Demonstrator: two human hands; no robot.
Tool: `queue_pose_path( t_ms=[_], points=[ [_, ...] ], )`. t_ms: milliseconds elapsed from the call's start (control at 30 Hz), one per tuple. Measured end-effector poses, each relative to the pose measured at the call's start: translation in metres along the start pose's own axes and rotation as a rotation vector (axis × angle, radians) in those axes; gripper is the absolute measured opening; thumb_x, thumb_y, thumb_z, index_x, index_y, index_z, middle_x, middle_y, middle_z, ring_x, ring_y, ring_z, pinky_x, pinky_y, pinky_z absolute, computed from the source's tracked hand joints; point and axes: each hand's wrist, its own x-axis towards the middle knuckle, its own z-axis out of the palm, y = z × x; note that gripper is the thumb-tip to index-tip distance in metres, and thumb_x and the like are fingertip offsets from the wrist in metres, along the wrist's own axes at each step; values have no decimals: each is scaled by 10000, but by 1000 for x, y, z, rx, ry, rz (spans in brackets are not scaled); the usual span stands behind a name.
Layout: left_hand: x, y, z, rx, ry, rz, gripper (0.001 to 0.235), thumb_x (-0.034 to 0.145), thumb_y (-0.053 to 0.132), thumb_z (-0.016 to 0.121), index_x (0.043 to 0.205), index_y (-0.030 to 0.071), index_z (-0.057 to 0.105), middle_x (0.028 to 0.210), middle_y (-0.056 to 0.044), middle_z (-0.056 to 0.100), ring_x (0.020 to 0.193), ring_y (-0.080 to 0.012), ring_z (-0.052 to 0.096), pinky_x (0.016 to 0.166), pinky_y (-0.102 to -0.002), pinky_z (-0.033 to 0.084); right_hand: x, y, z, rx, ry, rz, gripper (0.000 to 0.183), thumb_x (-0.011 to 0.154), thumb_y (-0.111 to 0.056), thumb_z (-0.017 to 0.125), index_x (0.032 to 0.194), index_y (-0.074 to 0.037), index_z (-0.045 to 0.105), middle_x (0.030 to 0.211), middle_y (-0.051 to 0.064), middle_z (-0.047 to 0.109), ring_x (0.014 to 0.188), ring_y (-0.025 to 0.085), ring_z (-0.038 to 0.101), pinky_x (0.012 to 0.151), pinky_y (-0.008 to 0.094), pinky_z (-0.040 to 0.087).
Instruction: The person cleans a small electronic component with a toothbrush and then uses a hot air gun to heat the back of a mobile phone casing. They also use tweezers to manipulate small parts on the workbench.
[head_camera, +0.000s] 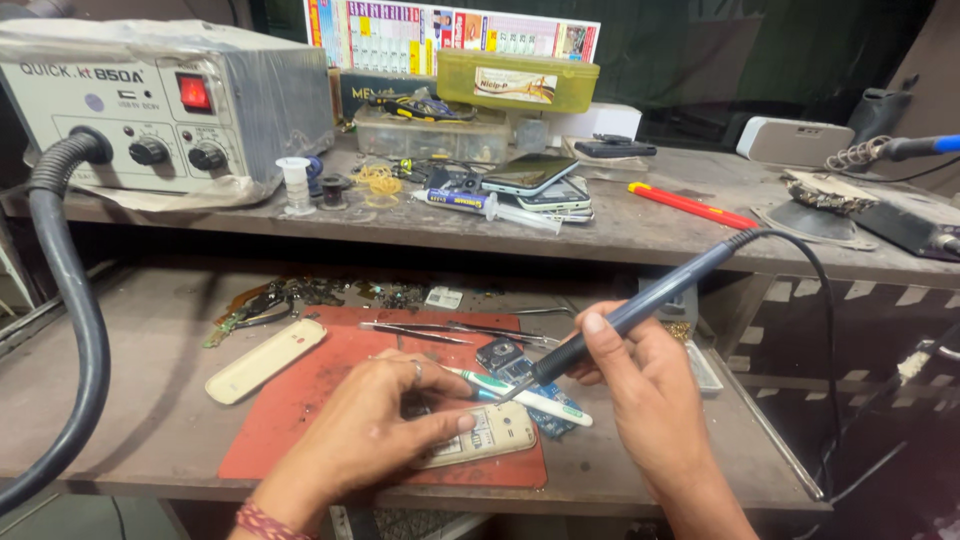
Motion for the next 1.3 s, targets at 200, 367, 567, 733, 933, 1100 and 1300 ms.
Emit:
queue_pose_path(
  t_ms=[200,367,567,733,933,1100,1300],
  points=[
    [-5,-1,-12,41,-75,16,531,564,362,931,1041,152,826,1004,-41,801,999,-204,723,892,-349,536,0,1,5,-75,-24,6,355,980,-349,597,1064,-12,669,815,50,686,738,129,650,705,296,544],
    [-3,-8,-14,-24,-110,101,529,573,348,940,1043,136,819,1016,-28,817,981,-184,739,880,-334,548,-4,-1,5,-105,-52,11,373,973,-367,605,1072,-12,665,808,47,680,733,125,635,700,289,538],
    [-3,-7,-13,-40,-59,-151,502,597,299,890,1078,172,830,854,-39,805,788,-145,738,754,-304,576,-7,-3,7,-189,-84,-17,365,965,-371,615,1091,-30,654,801,35,665,709,118,638,665,279,535],
    [-7,-9,-13,-122,-72,-70,473,607,252,880,1058,128,818,879,-32,807,801,-135,737,758,-302,574,-11,-8,10,-289,-94,-29,371,966,-389,606,1092,-45,663,788,32,671,691,115,657,649,273,538],
    [-7,-10,-13,-182,-91,-87,445,655,236,854,1082,119,805,899,-32,823,835,-118,758,783,-293,581,-13,-19,16,-343,-82,-17,348,951,-381,610,1052,-54,675,781,27,682,674,120,674,629,284,545],
    [-6,-22,-9,-269,-63,-89,243,813,174,752,1030,77,807,905,-30,835,853,-106,770,806,-285,591,-15,-23,24,-372,-94,-29,348,951,-377,619,1045,-48,680,775,38,701,668,121,667,619,291,539],
    [-2,-31,-8,-344,29,-75,204,854,117,724,1034,80,813,874,-51,819,799,-109,738,726,-281,593,-17,-23,33,-395,-95,-2,352,942,-377,619,1041,-48,695,762,39,712,681,115,679,623,292,570]
  ],
)
